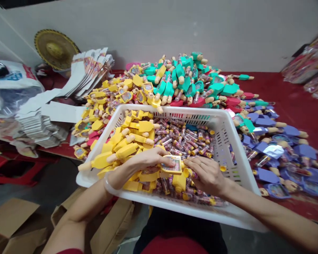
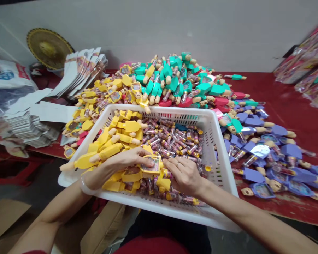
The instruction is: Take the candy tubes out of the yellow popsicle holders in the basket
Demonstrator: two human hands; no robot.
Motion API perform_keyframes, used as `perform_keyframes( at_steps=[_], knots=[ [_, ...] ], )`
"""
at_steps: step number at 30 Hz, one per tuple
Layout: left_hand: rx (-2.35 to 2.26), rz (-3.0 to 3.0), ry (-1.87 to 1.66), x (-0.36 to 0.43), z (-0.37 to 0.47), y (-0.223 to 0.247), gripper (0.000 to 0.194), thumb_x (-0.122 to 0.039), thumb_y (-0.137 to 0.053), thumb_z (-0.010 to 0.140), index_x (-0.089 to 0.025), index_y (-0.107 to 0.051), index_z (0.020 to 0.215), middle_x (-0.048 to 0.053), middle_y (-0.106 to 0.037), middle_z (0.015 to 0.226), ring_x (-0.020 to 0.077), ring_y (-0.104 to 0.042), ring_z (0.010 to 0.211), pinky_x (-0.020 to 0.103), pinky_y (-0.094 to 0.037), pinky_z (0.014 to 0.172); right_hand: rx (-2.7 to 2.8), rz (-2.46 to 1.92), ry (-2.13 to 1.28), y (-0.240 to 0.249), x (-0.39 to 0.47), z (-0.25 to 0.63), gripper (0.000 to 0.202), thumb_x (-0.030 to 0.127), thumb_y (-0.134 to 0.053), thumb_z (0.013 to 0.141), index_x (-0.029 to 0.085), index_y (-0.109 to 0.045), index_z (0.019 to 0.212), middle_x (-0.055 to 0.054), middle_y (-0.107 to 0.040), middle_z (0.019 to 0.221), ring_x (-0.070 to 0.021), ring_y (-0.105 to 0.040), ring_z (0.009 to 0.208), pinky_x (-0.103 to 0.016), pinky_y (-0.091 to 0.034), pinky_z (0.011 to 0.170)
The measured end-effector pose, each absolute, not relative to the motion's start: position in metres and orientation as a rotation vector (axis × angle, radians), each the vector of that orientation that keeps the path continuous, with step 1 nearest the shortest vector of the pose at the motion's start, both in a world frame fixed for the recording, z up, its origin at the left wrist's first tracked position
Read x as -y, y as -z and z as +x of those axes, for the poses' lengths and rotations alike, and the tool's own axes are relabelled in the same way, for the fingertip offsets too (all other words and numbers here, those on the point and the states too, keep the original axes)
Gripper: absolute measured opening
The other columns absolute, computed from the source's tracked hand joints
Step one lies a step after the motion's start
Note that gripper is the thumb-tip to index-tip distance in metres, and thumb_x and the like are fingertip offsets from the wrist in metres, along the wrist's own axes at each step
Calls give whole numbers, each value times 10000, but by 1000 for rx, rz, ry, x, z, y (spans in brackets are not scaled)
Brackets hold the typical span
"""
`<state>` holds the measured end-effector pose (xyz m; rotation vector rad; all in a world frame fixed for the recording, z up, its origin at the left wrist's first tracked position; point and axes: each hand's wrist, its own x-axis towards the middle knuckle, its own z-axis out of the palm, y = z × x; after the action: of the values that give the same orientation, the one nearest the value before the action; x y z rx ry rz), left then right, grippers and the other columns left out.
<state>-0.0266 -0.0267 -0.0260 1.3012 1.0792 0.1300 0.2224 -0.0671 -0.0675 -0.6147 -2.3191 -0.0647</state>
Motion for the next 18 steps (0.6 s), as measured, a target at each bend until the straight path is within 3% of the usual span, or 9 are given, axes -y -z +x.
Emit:
perform_keyframes(
  at_steps=[3, 5, 8, 10, 13, 15, 18],
  knots=[
    [-1054, 1494, -83, 34, -23, 22, 416, -583, -662, 768, -176, -641, 850, -44, -484, 591, 85, -390, 453, 233, -254, 430, 2281, -737, -240, 68, 69, 222, 243, 148, -518, 846, 134, -637, 1058, -104, -721, 897, -209, -669, 785, -317, -511, 693],
    [-1091, 1757, -142, 43, -20, 22, 375, -545, -632, 813, -179, -645, 896, -20, -588, 706, 121, -517, 589, 227, -348, 525, 2241, -915, -674, 66, 66, 223, 141, 251, -555, 887, 158, -659, 904, -56, -694, 797, -173, -622, 687, -285, -469, 630],
    [-1146, 2276, -191, 57, -19, 25, 312, -440, -573, 882, -168, -630, 1025, 49, -676, 916, 195, -619, 814, 263, -416, 677, 2033, -1170, -1395, 64, 56, 224, 276, 425, -644, 847, 163, -635, 760, 7, -599, 666, -129, -512, 590, -249, -391, 552],
    [-1108, 2500, -151, 65, -20, 28, 308, -382, -533, 913, -160, -609, 1112, 87, -687, 992, 221, -638, 873, 287, -432, 721, 1923, -1218, -1678, 63, 49, 226, 351, 504, -683, 798, 159, -637, 759, 22, -556, 638, -119, -463, 570, -242, -361, 532],
    [-1162, 2417, -201, 67, -24, 29, 335, -402, -577, 882, -167, -609, 1119, 93, -685, 1015, 225, -639, 896, 289, -443, 733, 1972, -1146, -1675, 61, 42, 227, 364, 522, -710, 768, 168, -666, 840, 11, -592, 722, -144, -508, 657, -256, -401, 606],
    [-1235, 2042, -208, 64, -28, 27, 356, -474, -619, 832, -160, -629, 1000, 65, -669, 870, 193, -618, 761, 263, -431, 639, 2037, -1082, -1466, 60, 42, 227, 342, 498, -713, 773, 181, -668, 894, -2, -623, 813, -169, -544, 753, -277, -429, 687],
    [-1118, 1363, -34, 59, -32, 23, 412, -546, -683, 727, -147, -596, 780, -1, -531, 611, 114, -449, 494, 237, -329, 473, 2078, -1017, -1220, 58, 47, 227, 294, 475, -650, 842, 182, -631, 832, 4, -599, 769, -158, -525, 717, -278, -425, 672]
  ],
)
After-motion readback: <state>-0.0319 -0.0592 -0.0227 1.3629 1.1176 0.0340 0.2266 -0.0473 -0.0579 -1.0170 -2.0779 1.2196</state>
